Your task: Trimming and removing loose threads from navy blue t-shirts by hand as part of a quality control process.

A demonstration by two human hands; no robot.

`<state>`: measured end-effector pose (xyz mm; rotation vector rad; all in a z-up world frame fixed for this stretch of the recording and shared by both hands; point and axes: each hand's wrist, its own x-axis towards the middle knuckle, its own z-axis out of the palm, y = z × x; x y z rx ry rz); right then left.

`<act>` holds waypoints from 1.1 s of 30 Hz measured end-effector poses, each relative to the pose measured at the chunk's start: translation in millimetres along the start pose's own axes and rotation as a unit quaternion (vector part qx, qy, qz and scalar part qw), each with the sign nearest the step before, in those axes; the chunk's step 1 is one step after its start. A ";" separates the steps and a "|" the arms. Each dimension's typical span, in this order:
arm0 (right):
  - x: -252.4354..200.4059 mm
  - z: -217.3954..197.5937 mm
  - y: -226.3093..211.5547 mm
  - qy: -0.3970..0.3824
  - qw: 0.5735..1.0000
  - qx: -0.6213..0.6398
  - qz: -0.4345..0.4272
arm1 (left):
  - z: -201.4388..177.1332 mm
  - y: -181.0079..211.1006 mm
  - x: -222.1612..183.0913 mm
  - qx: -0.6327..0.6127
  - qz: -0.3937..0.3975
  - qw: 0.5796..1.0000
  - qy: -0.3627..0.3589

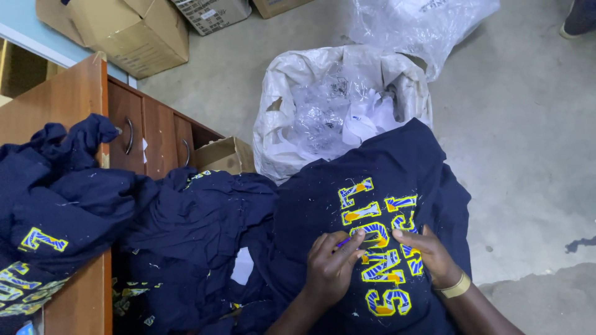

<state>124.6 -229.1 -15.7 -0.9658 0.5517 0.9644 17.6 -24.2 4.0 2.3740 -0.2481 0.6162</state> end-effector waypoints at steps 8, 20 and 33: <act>56.2 -72.7 50.9 -0.155 0.941 -0.157 -0.259 | -4.6 5.0 4.3 -0.042 -0.033 0.998 -0.013; 28.3 -38.0 27.2 -0.104 0.982 -0.079 -0.136 | 1.2 -6.9 4.2 0.017 0.027 0.999 0.002; 32.6 -41.2 26.6 -0.109 0.991 -0.028 -0.077 | 6.5 -9.9 1.2 -0.011 0.031 0.999 0.004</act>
